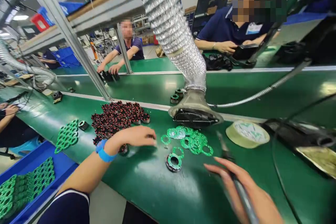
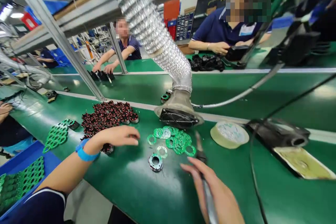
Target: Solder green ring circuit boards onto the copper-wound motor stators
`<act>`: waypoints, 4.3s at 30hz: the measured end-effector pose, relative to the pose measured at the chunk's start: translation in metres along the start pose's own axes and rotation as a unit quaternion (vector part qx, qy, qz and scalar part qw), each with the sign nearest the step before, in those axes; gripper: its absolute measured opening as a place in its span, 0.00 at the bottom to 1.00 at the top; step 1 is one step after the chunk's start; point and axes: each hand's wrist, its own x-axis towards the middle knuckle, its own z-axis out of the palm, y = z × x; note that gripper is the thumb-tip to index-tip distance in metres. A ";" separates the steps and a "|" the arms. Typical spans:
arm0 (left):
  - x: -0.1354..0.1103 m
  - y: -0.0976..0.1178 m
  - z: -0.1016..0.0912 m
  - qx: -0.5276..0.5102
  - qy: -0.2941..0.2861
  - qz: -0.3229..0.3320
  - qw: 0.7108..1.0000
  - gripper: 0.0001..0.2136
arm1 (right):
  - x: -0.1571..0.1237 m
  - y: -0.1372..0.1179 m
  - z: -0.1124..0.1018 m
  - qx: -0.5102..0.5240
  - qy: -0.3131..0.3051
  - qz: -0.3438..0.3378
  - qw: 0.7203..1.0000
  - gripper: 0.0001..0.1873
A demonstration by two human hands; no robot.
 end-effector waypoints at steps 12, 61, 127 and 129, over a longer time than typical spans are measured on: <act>0.016 0.043 0.083 -0.060 0.025 -0.067 0.996 0.22 | 0.012 -0.034 0.061 -0.093 -0.157 -0.119 0.976 0.21; 0.050 0.023 0.110 -0.628 0.054 -0.070 0.773 0.13 | 0.002 -0.039 0.053 -0.009 -0.052 -0.091 0.994 0.21; 0.028 0.032 0.099 -0.263 0.171 0.043 0.948 0.04 | -0.011 -0.024 0.064 -0.021 -0.057 -0.024 0.998 0.29; 0.029 0.034 0.100 -0.326 0.174 0.044 0.928 0.02 | -0.009 -0.029 0.065 -0.029 -0.055 -0.044 0.997 0.30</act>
